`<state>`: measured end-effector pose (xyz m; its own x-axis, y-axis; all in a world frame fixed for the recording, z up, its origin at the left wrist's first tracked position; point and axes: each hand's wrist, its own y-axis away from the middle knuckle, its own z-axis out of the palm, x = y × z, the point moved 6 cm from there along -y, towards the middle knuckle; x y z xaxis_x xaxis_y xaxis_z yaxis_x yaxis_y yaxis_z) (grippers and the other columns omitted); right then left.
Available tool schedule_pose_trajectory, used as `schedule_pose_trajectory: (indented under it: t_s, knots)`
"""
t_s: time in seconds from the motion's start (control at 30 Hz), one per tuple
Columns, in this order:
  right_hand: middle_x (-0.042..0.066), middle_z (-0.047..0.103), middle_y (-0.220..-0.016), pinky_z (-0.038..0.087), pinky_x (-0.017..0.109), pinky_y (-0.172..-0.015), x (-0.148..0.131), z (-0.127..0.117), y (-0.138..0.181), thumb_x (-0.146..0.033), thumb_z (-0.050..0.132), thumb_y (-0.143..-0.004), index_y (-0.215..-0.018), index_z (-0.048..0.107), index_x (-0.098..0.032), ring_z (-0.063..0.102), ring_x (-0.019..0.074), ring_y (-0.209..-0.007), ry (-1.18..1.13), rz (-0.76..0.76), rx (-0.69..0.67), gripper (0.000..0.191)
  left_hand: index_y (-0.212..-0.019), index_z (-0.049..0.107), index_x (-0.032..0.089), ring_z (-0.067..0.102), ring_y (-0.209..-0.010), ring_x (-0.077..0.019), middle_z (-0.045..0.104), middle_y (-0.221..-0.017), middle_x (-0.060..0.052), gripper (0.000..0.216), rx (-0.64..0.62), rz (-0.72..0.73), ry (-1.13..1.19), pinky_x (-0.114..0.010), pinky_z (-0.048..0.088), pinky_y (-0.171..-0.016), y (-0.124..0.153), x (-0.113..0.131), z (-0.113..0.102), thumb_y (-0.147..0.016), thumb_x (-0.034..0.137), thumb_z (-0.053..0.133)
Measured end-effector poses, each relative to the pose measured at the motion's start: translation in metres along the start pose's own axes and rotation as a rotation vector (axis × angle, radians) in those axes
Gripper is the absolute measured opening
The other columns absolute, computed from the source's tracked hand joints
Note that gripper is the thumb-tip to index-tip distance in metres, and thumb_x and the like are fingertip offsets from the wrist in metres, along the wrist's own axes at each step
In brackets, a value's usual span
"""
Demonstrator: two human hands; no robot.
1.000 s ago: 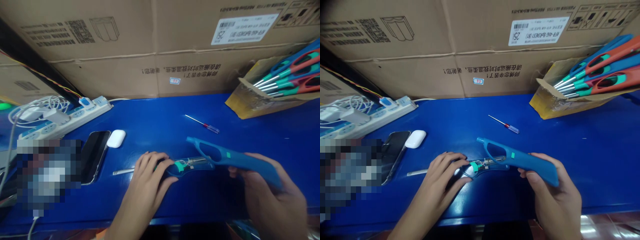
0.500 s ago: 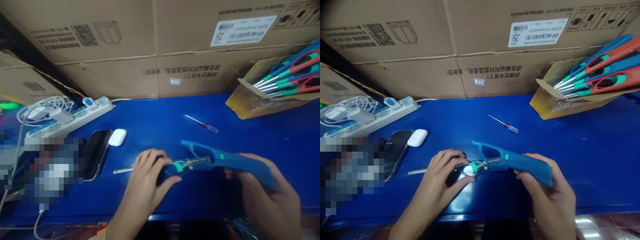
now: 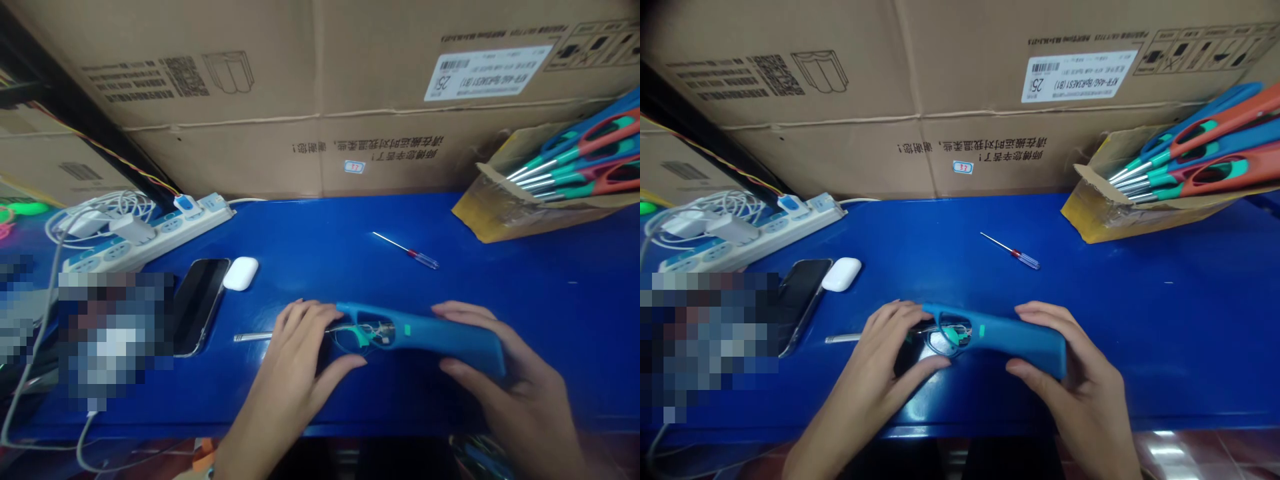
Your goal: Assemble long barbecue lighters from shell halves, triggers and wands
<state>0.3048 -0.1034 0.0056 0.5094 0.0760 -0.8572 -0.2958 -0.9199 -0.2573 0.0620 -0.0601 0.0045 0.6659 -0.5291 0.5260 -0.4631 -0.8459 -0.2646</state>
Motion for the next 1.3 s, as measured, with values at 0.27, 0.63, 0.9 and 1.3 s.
schedule_pose_trajectory:
  t_s: [0.27,0.63,0.9,1.3]
  knots:
    - [0.004,0.068,-0.133,0.062,0.038,-0.092,-0.008,0.012,-0.008,-0.047,0.079,-0.082,-0.108,0.075,-0.034,0.066,0.0293,-0.122,-0.019,-0.069,-0.183,0.029,-0.125,0.063,0.028,0.067,-0.097,-0.0184,0.074,-0.105,0.000,0.025,0.251,0.054,0.110,-0.047,0.043,-0.110,0.009,-0.006,-0.018,-0.102,0.020,0.059]
    - [0.004,0.074,-0.112,0.055,0.039,-0.091,-0.010,0.022,-0.014,-0.047,0.069,-0.093,-0.113,0.073,-0.032,0.070,0.0249,-0.103,0.223,-0.263,-0.252,0.026,-0.111,0.072,0.029,0.067,-0.094,-0.0198,0.079,-0.098,0.003,0.016,0.342,0.061,-0.014,-0.054,0.037,-0.110,0.009,-0.008,-0.024,-0.098,0.021,0.067]
    - [0.007,0.072,-0.117,0.051,0.045,-0.095,-0.008,0.023,-0.015,-0.051,0.064,-0.095,-0.116,0.073,-0.031,0.066,0.0281,-0.110,0.349,-0.385,-0.300,0.031,-0.107,0.074,0.026,0.065,-0.108,-0.0245,0.078,-0.109,-0.001,0.012,0.253,0.045,-0.069,-0.052,0.041,-0.103,0.008,-0.013,-0.015,-0.097,0.026,0.068]
    - [0.009,0.072,-0.120,0.053,0.049,-0.095,-0.009,0.029,-0.013,-0.048,0.057,-0.099,-0.122,0.072,-0.030,0.066,0.0294,-0.112,0.431,-0.434,-0.317,0.033,-0.105,0.076,0.025,0.064,-0.108,-0.0251,0.077,-0.109,-0.004,0.015,0.203,0.013,-0.084,-0.050,0.045,-0.099,0.007,-0.017,-0.011,-0.100,0.028,0.063]
